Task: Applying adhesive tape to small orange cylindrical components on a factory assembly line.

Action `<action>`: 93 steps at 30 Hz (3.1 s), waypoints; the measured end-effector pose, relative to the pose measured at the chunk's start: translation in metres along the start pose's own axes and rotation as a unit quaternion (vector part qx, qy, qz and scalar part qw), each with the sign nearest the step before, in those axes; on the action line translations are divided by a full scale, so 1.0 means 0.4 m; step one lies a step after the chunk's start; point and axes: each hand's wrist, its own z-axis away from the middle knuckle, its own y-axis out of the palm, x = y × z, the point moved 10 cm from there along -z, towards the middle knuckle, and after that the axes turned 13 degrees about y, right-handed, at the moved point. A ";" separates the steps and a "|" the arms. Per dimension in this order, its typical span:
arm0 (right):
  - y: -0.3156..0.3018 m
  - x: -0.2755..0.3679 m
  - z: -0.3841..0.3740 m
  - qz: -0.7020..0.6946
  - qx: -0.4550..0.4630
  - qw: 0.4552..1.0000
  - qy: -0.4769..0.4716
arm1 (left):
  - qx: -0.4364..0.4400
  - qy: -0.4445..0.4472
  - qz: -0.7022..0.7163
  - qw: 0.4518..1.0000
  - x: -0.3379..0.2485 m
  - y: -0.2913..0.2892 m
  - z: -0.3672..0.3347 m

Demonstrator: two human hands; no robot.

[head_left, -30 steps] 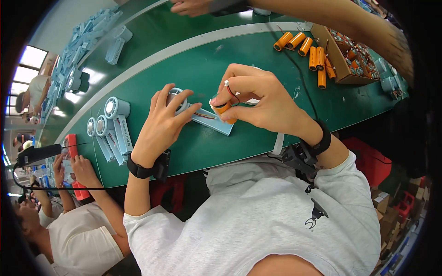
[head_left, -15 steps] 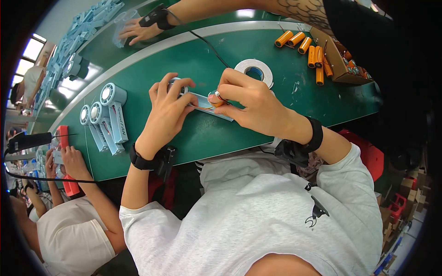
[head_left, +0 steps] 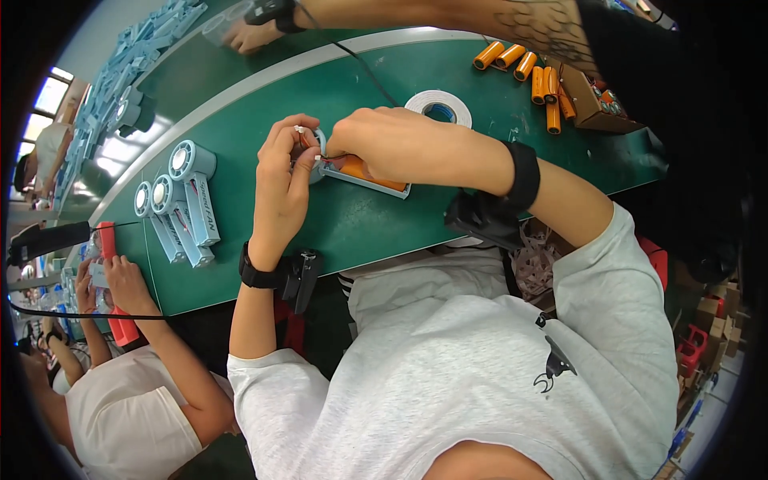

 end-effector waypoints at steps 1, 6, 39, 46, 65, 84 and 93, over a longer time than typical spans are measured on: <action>0.011 -0.004 -0.012 0.024 0.018 0.999 0.011 | 0.001 0.001 -0.001 1.000 -0.004 -0.002 0.000; 0.041 -0.041 -0.018 -0.061 -0.041 0.994 -0.076 | 0.005 0.037 -0.020 0.999 -0.017 -0.023 -0.009; -0.297 -0.546 0.202 0.002 -0.275 0.942 0.193 | 0.257 0.309 -0.225 0.887 -0.051 0.364 -0.393; -0.227 -0.611 0.006 0.121 -0.250 0.893 0.353 | 0.327 0.257 -0.285 0.863 -0.117 0.455 -0.113; -0.029 -0.332 0.298 -0.730 -0.019 0.683 0.009 | 0.104 0.160 -0.158 0.969 -0.117 0.269 -0.138; -0.238 -0.286 0.259 -0.597 -0.347 0.716 -0.102 | -0.011 0.267 -0.356 0.895 -0.154 0.197 -0.136; -0.196 -0.264 0.136 -0.456 -0.311 0.834 0.020 | 0.040 0.243 -0.368 0.897 -0.166 0.235 -0.135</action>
